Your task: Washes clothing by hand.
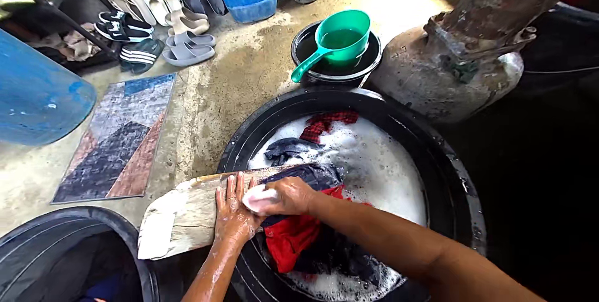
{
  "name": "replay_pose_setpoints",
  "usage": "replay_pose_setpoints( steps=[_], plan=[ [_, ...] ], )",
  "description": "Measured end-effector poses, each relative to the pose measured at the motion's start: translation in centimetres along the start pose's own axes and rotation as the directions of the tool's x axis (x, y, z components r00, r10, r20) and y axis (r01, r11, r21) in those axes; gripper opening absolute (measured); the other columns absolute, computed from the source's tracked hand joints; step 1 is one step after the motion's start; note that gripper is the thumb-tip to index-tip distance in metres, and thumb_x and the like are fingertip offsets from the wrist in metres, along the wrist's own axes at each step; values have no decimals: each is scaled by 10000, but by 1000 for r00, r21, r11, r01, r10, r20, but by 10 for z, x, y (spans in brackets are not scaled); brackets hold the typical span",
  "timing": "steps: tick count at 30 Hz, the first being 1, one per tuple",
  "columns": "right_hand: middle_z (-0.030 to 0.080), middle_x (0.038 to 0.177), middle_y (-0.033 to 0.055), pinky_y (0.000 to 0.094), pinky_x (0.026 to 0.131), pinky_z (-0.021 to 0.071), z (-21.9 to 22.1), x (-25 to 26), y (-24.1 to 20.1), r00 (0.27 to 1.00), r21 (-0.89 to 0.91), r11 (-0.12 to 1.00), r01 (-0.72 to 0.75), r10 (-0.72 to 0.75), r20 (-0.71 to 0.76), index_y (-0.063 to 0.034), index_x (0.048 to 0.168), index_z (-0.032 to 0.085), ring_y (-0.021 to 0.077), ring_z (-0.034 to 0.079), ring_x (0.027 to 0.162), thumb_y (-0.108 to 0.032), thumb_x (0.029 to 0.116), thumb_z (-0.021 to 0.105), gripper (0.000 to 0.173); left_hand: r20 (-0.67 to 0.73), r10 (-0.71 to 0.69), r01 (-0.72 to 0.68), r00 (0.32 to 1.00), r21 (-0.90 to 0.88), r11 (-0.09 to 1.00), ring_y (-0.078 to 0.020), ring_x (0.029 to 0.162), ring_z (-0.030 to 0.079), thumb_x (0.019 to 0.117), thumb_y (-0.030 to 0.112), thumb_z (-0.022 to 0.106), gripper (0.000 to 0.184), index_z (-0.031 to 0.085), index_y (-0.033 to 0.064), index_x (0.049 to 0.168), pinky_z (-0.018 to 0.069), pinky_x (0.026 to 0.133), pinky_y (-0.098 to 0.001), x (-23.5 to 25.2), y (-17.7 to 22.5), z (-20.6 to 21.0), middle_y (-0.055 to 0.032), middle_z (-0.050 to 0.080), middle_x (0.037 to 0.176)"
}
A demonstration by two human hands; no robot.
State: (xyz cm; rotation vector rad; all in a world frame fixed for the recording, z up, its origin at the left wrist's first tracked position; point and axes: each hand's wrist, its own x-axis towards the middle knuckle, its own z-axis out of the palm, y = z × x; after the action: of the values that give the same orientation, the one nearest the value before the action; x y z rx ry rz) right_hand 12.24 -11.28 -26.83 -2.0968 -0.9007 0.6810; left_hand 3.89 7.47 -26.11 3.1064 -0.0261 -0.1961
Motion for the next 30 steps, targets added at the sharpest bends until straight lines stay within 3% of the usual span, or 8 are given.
replay_pose_setpoints(
  steps=[3, 7, 11, 15, 19, 23, 27, 30],
  plan=[
    [760, 1055, 168, 647, 898, 545, -14, -42, 71, 997, -246, 969, 34, -16, 72, -85, 1189, 745, 372, 723, 1027, -451, 933, 722, 447, 222, -64, 45, 973, 90, 995, -406, 1572, 37, 925, 657, 573, 928, 262, 138, 1629, -13, 1204, -674, 3, 6, -7, -202, 110, 1698],
    [732, 1116, 235, 684, 956, 490, -80, -93, 142, 888, -424, 833, -354, 441, 126, -63, 1208, 739, 452, 677, 1107, -501, 969, 673, 503, 209, -70, 47, 975, 111, 993, -406, 1572, 48, 916, 693, 535, 931, 288, 138, 1621, -15, 1202, -676, 5, 9, -6, -202, 115, 1696],
    [741, 1042, 225, 668, 924, 509, -67, -65, 62, 967, -231, 945, -232, 249, 46, -35, 1162, 744, 426, 697, 1045, -471, 950, 699, 486, 226, -85, 63, 970, 102, 993, -403, 1573, 39, 911, 691, 559, 940, 279, 147, 1625, -18, 1202, -675, 6, 11, -9, -195, 112, 1699],
    [737, 1042, 204, 626, 899, 530, -3, -7, 0, 999, -45, 998, 46, -45, 23, -24, 1214, 698, 384, 706, 1027, -514, 934, 706, 565, -52, 38, -38, 998, 6, 999, -478, 1524, 216, 808, 498, 743, 891, 459, 66, 1534, 108, 1165, -745, -2, 0, 6, -238, 302, 1633],
    [749, 1090, 193, 656, 916, 531, -17, -49, 79, 990, -207, 968, -139, 144, 10, -84, 1249, 716, 401, 710, 1052, -462, 944, 709, 485, 215, -68, 50, 974, 89, 995, -417, 1570, 47, 921, 657, 579, 898, 305, 164, 1620, -9, 1195, -692, 1, 8, -5, -209, 113, 1696],
    [726, 1147, 239, 685, 934, 496, -79, -77, 120, 853, -356, 792, -496, 521, -28, -77, 1280, 705, 459, 674, 1117, -512, 996, 618, 527, 229, -77, 59, 970, 87, 995, -431, 1566, 43, 924, 667, 560, 847, 341, 221, 1610, -16, 1196, -692, 6, 11, -10, -219, 117, 1692],
    [731, 1098, 235, 656, 961, 502, -66, -31, 26, 953, -156, 940, -303, 297, -63, -30, 1194, 727, 426, 683, 1098, -451, 962, 692, 482, 229, -85, 68, 970, 79, 995, -423, 1568, 41, 922, 687, 542, 856, 359, 201, 1602, -31, 1197, -685, 6, 12, -9, -216, 128, 1691],
    [722, 1123, 221, 641, 971, 500, -27, 18, -27, 994, 25, 994, -105, 105, -14, -31, 1224, 690, 398, 682, 1108, -510, 958, 682, 548, 110, -63, 63, 992, 4, 998, -430, 1553, 153, 883, 666, 594, 812, 590, 65, 1430, -20, 1207, -682, 3, 7, -4, -233, 351, 1612]
  ],
)
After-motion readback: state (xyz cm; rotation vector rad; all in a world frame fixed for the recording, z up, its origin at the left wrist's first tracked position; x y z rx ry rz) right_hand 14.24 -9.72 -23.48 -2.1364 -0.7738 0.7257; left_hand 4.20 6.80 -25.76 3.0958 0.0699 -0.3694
